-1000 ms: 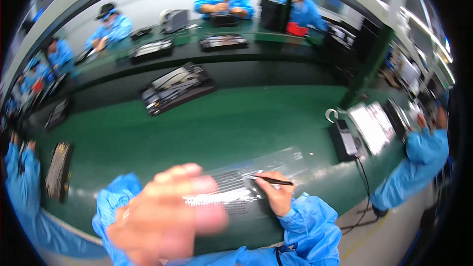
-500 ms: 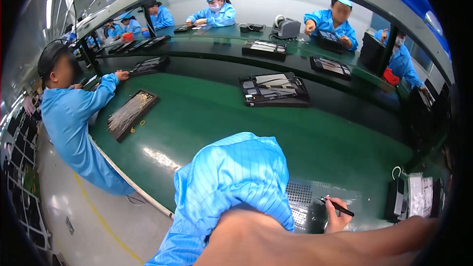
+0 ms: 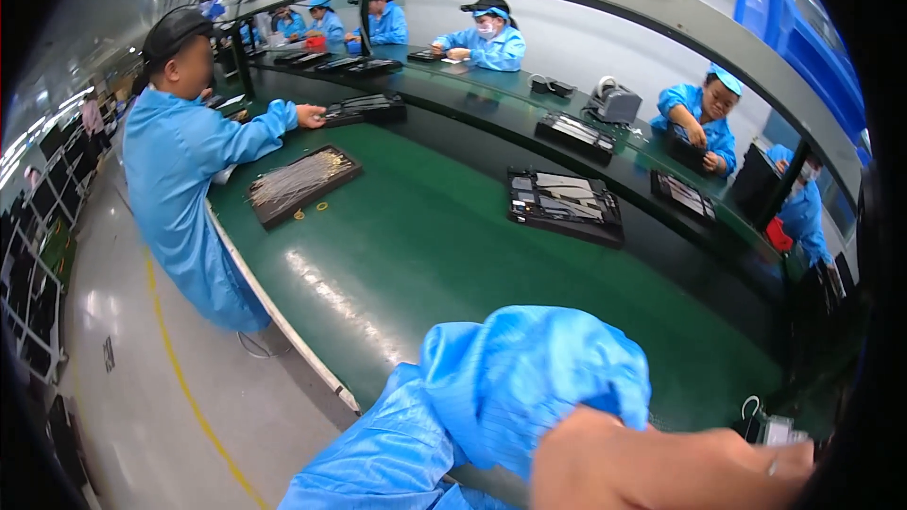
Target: The person assembles internal components of a tablet device by hand, placing a flex cable and an adhesive strip onto an internal chassis, then inspecting the tablet components. Tweezers and a pointing tool are used to position the small components.
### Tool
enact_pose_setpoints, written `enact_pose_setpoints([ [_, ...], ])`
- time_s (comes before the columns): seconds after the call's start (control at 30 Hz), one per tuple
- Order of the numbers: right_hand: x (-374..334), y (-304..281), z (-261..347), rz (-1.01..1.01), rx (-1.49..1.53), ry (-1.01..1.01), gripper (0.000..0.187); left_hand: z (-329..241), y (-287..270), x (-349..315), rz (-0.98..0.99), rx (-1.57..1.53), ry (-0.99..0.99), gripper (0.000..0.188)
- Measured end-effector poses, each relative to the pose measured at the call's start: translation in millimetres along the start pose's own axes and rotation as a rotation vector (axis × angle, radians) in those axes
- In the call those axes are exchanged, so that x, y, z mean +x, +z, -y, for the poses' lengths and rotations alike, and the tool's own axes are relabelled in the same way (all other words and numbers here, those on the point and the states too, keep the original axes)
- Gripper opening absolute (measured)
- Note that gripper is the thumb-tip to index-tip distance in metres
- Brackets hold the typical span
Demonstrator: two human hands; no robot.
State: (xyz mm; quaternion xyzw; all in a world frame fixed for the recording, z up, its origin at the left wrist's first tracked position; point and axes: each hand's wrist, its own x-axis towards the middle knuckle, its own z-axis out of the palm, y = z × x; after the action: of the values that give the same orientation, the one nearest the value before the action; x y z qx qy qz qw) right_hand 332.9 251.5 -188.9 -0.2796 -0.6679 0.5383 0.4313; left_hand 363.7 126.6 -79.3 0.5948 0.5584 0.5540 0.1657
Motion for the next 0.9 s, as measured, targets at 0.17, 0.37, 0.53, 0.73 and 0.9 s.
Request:
enact_pose_setpoints([
  [0.17,6.1,-33.0,11.0,0.298,-0.266,0.159,0.029,-16.0,-56.4,14.3,0.047,-0.05,-0.096,0.022],
  [0.37,5.9,-42.7,8.7,0.305,-0.222,0.005,0.021,-41.3,-130.7,13.8,0.145,-0.096,-0.242,0.021],
  [0.53,2.9,-34.3,3.1,0.275,-0.176,-0.111,0.015,-59.8,-178.0,9.9,0.257,-0.141,-0.362,0.021],
  [0.73,11.8,-28.0,5.3,-0.068,-0.286,-0.238,0.008,-44.6,-179.0,52.3,0.686,-0.283,-0.343,0.02],
  [0.9,21.9,-4.8,20.4,0.058,-0.121,-0.03,0.01,-31.9,-131.2,95.5,1.267,-0.408,-0.33,0.02],
])
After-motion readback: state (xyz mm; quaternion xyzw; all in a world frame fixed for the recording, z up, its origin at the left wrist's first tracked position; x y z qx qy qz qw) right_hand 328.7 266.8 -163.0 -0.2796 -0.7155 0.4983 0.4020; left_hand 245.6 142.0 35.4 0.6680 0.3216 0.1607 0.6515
